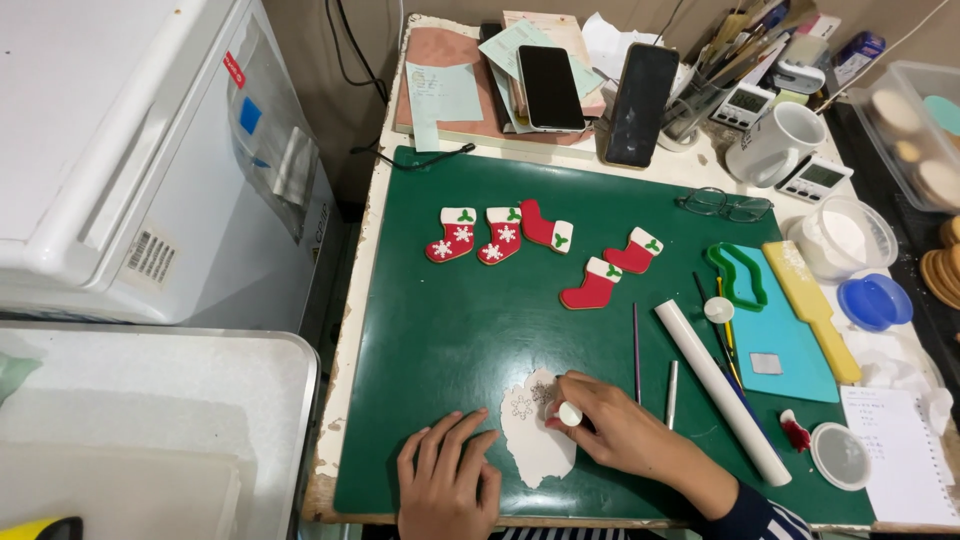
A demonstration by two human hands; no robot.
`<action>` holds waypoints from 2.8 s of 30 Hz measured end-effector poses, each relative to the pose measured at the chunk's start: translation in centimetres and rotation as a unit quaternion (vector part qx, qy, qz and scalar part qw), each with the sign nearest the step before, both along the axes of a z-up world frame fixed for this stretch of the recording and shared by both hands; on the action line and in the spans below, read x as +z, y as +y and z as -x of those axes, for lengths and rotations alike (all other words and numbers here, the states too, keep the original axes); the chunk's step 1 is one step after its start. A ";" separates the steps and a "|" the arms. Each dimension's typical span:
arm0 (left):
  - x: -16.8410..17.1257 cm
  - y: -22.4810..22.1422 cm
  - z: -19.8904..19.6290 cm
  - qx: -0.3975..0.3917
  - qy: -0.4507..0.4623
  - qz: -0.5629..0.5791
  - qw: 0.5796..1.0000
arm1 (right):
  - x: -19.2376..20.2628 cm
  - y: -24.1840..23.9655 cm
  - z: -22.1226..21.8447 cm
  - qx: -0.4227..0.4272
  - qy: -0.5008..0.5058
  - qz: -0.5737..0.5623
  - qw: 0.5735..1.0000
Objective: Rolling out white fondant and using a small plunger cutter to create decorative shapes for cookies.
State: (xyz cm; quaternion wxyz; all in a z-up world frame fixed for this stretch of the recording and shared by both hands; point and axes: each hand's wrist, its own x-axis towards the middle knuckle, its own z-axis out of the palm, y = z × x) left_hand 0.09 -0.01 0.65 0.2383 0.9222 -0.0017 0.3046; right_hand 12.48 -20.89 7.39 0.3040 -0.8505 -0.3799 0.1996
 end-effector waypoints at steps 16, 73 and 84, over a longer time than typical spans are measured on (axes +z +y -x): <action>0.0 0.1 0.2 -0.007 -0.015 0.000 1.000 | 2.2 -2.6 -0.9 -0.184 0.111 -0.151 0.965; 0.6 0.1 0.5 -0.007 0.004 0.014 1.000 | 1.8 3.2 2.0 0.051 0.035 -0.049 0.997; 0.8 0.2 0.4 -0.010 -0.008 0.007 1.000 | 1.9 2.9 2.0 0.013 0.037 -0.038 0.999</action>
